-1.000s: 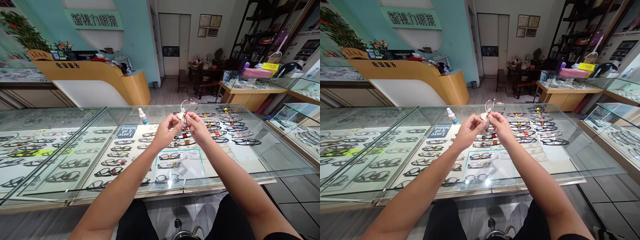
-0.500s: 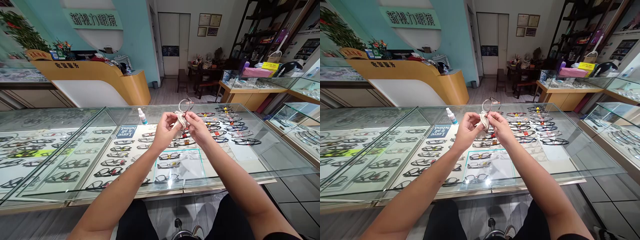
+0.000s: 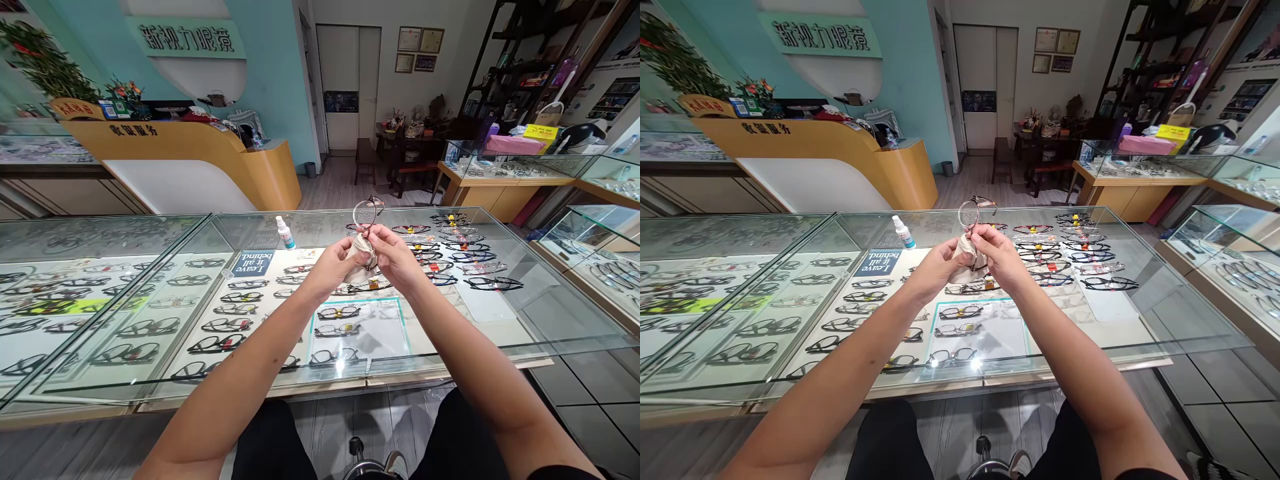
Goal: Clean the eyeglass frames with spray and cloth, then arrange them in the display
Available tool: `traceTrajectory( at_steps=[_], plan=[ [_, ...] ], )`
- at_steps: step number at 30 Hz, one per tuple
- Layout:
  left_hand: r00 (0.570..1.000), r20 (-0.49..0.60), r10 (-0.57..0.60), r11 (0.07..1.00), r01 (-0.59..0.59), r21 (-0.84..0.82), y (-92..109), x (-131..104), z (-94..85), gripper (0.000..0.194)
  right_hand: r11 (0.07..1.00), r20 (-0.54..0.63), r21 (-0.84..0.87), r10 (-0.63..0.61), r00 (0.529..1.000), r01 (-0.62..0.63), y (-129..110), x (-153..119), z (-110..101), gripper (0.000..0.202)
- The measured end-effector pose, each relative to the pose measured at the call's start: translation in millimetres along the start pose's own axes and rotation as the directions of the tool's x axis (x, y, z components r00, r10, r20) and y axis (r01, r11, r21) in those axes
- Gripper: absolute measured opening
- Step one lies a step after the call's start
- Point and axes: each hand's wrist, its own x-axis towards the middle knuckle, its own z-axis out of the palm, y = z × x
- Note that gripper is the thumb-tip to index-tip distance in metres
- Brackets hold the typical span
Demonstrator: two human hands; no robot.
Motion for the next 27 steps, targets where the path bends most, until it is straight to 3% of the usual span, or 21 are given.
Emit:
traceTrajectory(
  at_steps=[4, 10, 14, 20, 24, 27],
  plan=[
    [0.998, 0.045, -0.047, 0.998, 0.045, 0.041, 0, -1, -3.7, 0.071, 1.0, 0.028, -0.014, 0.009, 1.0, -0.009, -2, -1, 0, 0.044],
    [0.994, 0.089, -0.056, 0.996, 0.061, -0.058, 3, -5, -0.3, 0.07, 0.999, 0.054, -0.025, 0.022, 0.998, -0.021, -6, -2, -1, 0.043],
    [0.996, 0.065, -0.064, 0.998, 0.062, 0.026, 8, -6, 0.1, 0.063, 0.999, 0.043, -0.036, 0.024, 0.999, -0.022, -9, -1, -4, 0.043],
    [0.981, 0.15, -0.127, 0.991, 0.12, 0.053, 17, -5, -7.7, 0.066, 0.997, 0.065, -0.064, 0.043, 0.997, -0.039, -15, -2, -7, 0.046],
    [0.981, 0.138, -0.136, 0.985, 0.119, 0.127, 11, -3, -9.3, 0.07, 0.994, 0.108, -0.091, 0.071, 0.992, -0.061, -16, -3, -5, 0.045],
    [0.988, 0.118, -0.1, 0.992, 0.09, 0.09, 4, -2, -6.2, 0.068, 0.993, 0.106, -0.097, 0.072, 0.992, -0.061, -16, -4, -4, 0.047]
  ],
)
